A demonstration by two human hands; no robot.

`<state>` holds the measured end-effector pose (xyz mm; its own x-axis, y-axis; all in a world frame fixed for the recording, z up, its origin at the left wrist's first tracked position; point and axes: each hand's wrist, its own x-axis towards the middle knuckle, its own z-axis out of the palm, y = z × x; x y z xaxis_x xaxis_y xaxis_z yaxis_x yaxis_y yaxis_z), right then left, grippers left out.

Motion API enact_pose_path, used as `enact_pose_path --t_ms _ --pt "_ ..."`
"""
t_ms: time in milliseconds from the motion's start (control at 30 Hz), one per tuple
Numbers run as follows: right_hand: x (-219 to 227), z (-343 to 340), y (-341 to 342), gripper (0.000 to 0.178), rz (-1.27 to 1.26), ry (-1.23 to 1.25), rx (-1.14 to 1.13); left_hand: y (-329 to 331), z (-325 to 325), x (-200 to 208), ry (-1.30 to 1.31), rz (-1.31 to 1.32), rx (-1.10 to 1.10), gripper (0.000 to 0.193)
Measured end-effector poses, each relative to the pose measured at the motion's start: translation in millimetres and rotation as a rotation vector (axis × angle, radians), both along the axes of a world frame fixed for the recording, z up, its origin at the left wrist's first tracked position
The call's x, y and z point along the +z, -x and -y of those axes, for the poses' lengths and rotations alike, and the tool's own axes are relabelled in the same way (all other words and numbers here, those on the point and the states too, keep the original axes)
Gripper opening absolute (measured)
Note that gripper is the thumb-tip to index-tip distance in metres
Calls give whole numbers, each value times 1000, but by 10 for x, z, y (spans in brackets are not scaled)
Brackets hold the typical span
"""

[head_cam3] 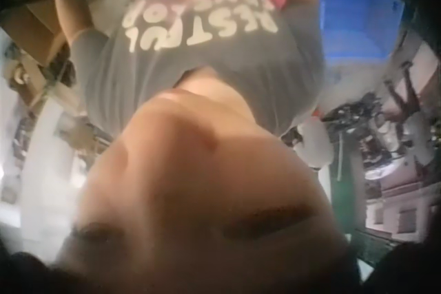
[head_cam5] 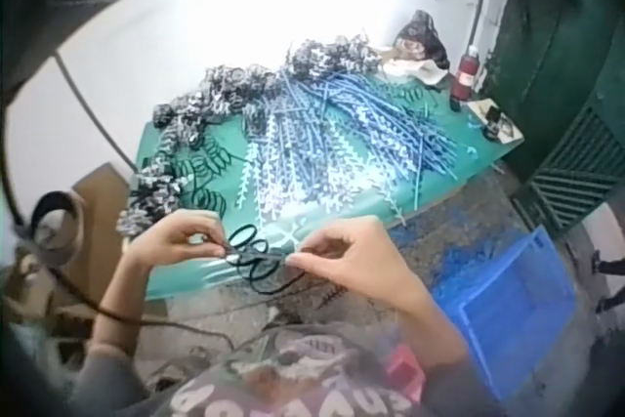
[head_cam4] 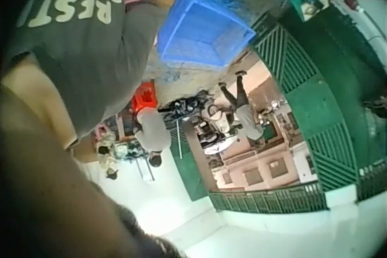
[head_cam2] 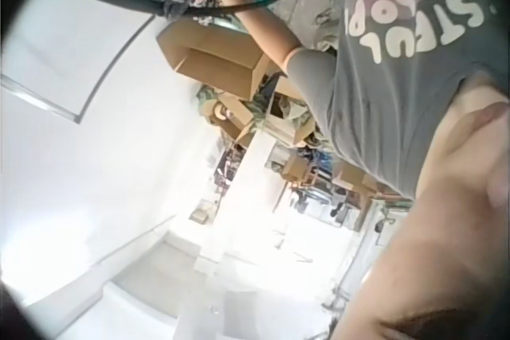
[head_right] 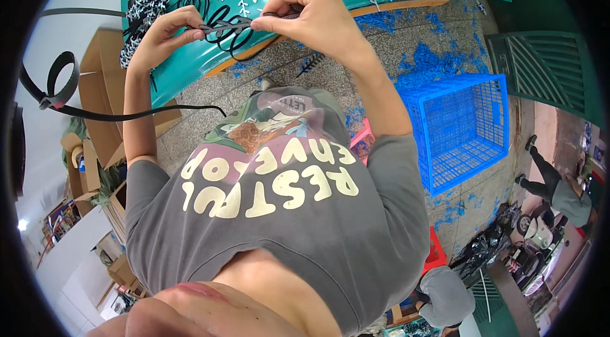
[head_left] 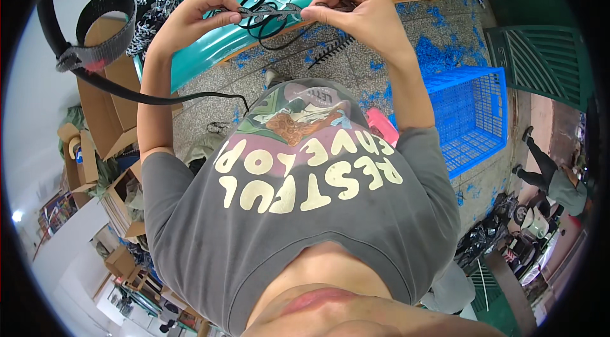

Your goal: The person selects patterned plastic strips and straps from a table and weaves them together by hand to assemble interlocking decorative pieces.

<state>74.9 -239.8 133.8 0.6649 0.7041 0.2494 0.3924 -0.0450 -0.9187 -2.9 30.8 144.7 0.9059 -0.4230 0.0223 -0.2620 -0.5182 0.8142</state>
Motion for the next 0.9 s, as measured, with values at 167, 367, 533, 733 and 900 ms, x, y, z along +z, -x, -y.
enact_pose_path --t_ms 167,367,533,733,900 --pt "17 -19 -104 14 72 15 -9 73 33 68 141 21 -77 7" --pt "21 -58 -171 19 13 -10 61 129 16 62 263 -2 -93 9" --pt "41 -71 -179 19 31 -34 90 123 17 57 275 38 -144 11" --pt "-6 -132 -179 18 -43 -83 188 139 5 38 350 -17 -111 17" --pt "-152 -218 -202 14 -75 -91 276 118 29 -25 439 46 -148 13"
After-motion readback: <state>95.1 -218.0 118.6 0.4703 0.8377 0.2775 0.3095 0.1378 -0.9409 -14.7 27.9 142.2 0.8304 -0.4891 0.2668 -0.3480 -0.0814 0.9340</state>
